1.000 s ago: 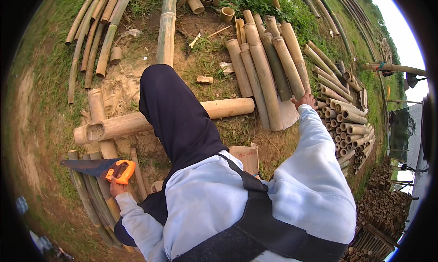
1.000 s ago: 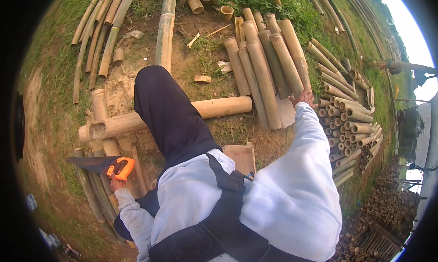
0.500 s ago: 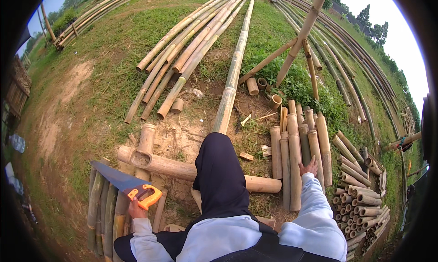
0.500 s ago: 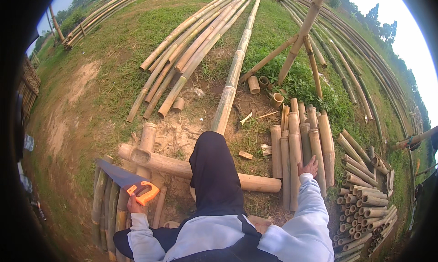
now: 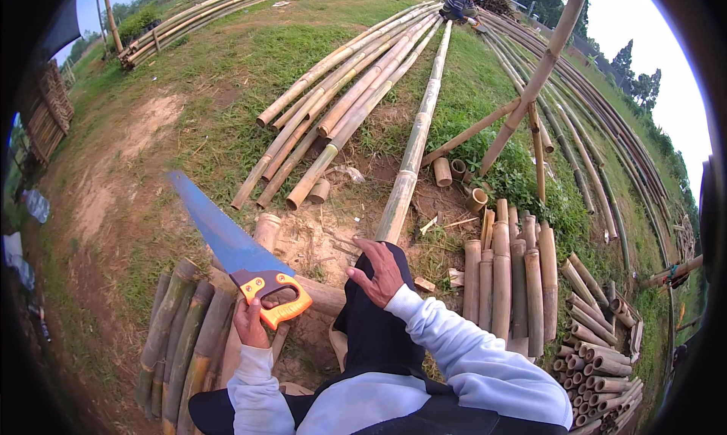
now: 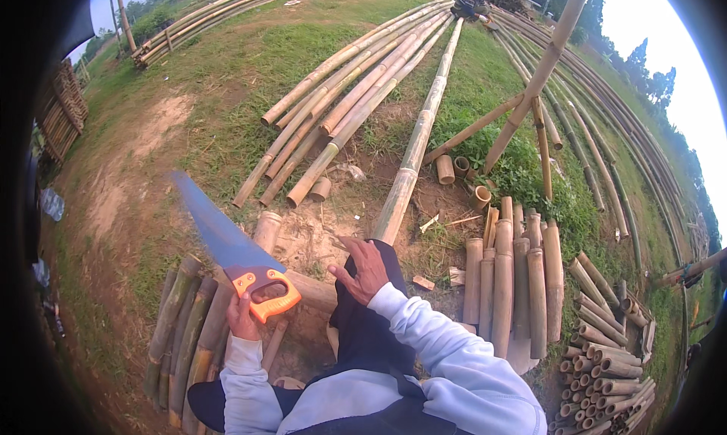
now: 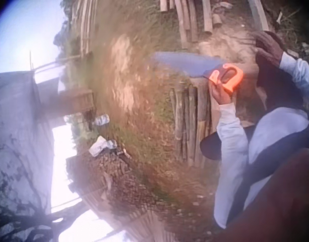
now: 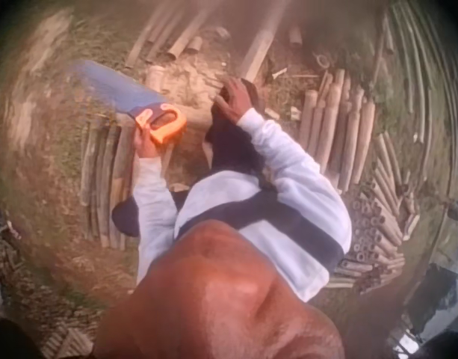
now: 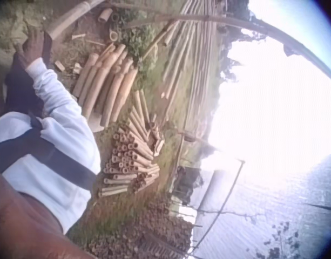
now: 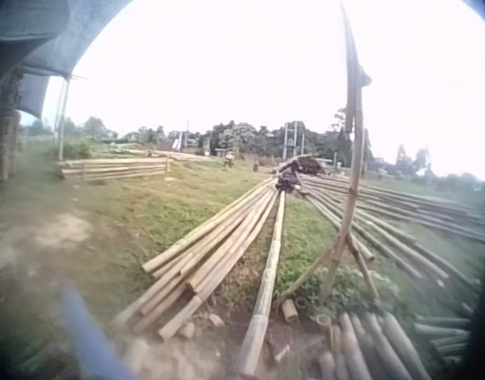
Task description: The person uses a hand saw to cut bamboo poles into shorter sections. They hold each pole steady with one hand and saw through it with the other, then place the cut pieces aside.
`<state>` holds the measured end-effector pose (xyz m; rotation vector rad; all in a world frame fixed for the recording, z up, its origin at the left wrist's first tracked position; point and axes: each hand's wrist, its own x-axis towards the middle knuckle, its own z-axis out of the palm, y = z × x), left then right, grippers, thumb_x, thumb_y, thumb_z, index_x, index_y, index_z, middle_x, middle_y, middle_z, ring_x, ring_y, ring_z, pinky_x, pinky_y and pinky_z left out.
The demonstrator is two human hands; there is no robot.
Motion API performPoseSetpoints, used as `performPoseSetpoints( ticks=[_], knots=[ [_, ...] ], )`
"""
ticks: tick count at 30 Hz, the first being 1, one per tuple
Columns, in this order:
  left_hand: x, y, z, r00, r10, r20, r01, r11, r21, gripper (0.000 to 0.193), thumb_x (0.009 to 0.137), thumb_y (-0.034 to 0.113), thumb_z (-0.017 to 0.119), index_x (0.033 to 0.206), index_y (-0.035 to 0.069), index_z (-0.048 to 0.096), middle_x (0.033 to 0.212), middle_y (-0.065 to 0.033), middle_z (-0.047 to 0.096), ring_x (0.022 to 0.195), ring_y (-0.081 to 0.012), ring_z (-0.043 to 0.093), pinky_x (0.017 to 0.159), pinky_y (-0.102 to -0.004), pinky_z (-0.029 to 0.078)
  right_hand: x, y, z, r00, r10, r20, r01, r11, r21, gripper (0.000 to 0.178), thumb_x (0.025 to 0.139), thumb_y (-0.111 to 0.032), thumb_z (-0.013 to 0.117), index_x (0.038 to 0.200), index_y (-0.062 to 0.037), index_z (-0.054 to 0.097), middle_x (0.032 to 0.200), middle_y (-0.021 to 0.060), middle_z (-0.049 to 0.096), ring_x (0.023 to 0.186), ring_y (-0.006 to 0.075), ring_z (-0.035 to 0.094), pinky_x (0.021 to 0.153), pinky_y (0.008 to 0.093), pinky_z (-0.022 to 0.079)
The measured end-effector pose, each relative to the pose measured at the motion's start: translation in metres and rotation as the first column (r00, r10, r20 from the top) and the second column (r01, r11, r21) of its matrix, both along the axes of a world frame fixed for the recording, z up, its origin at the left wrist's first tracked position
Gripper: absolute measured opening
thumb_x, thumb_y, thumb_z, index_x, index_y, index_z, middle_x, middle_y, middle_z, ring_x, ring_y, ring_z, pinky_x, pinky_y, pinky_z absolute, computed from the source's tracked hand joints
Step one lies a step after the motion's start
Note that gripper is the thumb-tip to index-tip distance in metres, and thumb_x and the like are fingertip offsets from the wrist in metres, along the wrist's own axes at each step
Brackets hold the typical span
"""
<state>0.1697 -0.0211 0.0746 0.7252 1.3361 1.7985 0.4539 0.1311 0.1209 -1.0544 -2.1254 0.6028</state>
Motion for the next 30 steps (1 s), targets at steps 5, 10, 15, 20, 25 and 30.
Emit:
performPoseSetpoints(
  ticks=[5,10,15,20,25,30],
  knots=[
    [0.026,0.054,0.002,0.998,-0.034,0.049,0.034,0.999,0.013,0.031,0.106,0.027,0.06,0.111,-0.003,0.063,0.093,-0.0073,0.07,0.087,-0.014,0.064,0.081,-0.0298,0.052,-0.055,-0.031,0.04,0.878,0.476,0.054,-0.476,0.855,0.207,0.069,0.084,-0.031,0.08,0.141,-0.0034,0.053,0.126,0.0184,0.059,0.116,0.0372,0.058,0.106,0.0467,0.044],
    [0.042,0.089,-0.003,0.992,-0.126,0.025,0.127,0.992,-0.024,0.028,0.106,0.023,0.062,0.116,-0.003,0.065,0.103,-0.0049,0.07,0.092,-0.0076,0.062,0.08,-0.0253,0.051,-0.083,-0.011,0.001,0.904,0.349,0.247,-0.385,0.916,0.114,0.061,0.074,-0.019,0.078,0.129,-0.0038,0.056,0.118,0.0155,0.058,0.117,0.0353,0.057,0.103,0.0465,0.046],
    [0.038,0.134,0.026,0.956,-0.257,-0.14,0.246,0.965,-0.093,0.024,0.105,0.02,0.062,0.109,-0.004,0.064,0.092,-0.0053,0.071,0.081,-0.0072,0.064,0.071,-0.0251,0.052,-0.092,0.019,0.0,0.966,0.223,0.133,-0.212,0.973,-0.088,0.059,0.073,-0.015,0.079,0.123,-0.0069,0.05,0.11,0.0138,0.055,0.096,0.0366,0.063,0.079,0.0468,0.056],
    [0.045,0.19,0.028,0.91,-0.398,-0.112,0.39,0.917,-0.087,0.027,0.105,0.021,0.063,0.111,-0.005,0.065,0.09,-0.0068,0.072,0.08,-0.0081,0.064,0.071,-0.0262,0.052,-0.084,0.05,-0.004,0.991,-0.01,0.134,-0.009,0.991,0.136,0.059,0.074,-0.016,0.083,0.124,-0.0082,0.053,0.109,0.0136,0.061,0.092,0.0361,0.069,0.073,0.0454,0.058],
    [0.035,0.241,0.009,0.781,-0.459,-0.424,0.416,0.888,-0.195,0.041,0.102,0.039,0.064,0.114,0.0,0.068,0.092,-0.0121,0.073,0.084,-0.0223,0.07,0.078,-0.0363,0.055,-0.044,0.094,-0.016,0.985,-0.17,-0.006,0.163,0.934,0.317,0.035,0.073,-0.006,0.081,0.104,-0.003,0.065,0.09,0.0167,0.069,0.08,0.039,0.072,0.069,0.0431,0.058],
    [-0.095,0.265,-0.061,0.57,-0.253,-0.782,-0.072,0.933,-0.354,0.048,0.091,0.03,0.075,0.127,0.003,0.061,0.12,-0.0201,0.068,0.112,-0.0365,0.064,0.097,-0.0456,0.05,0.005,0.094,-0.023,0.95,-0.311,-0.028,0.305,0.906,0.294,0.029,0.075,-0.004,0.077,0.101,-0.004,0.064,0.097,0.0188,0.072,0.08,0.0378,0.072,0.069,0.0434,0.059]
  ],
)
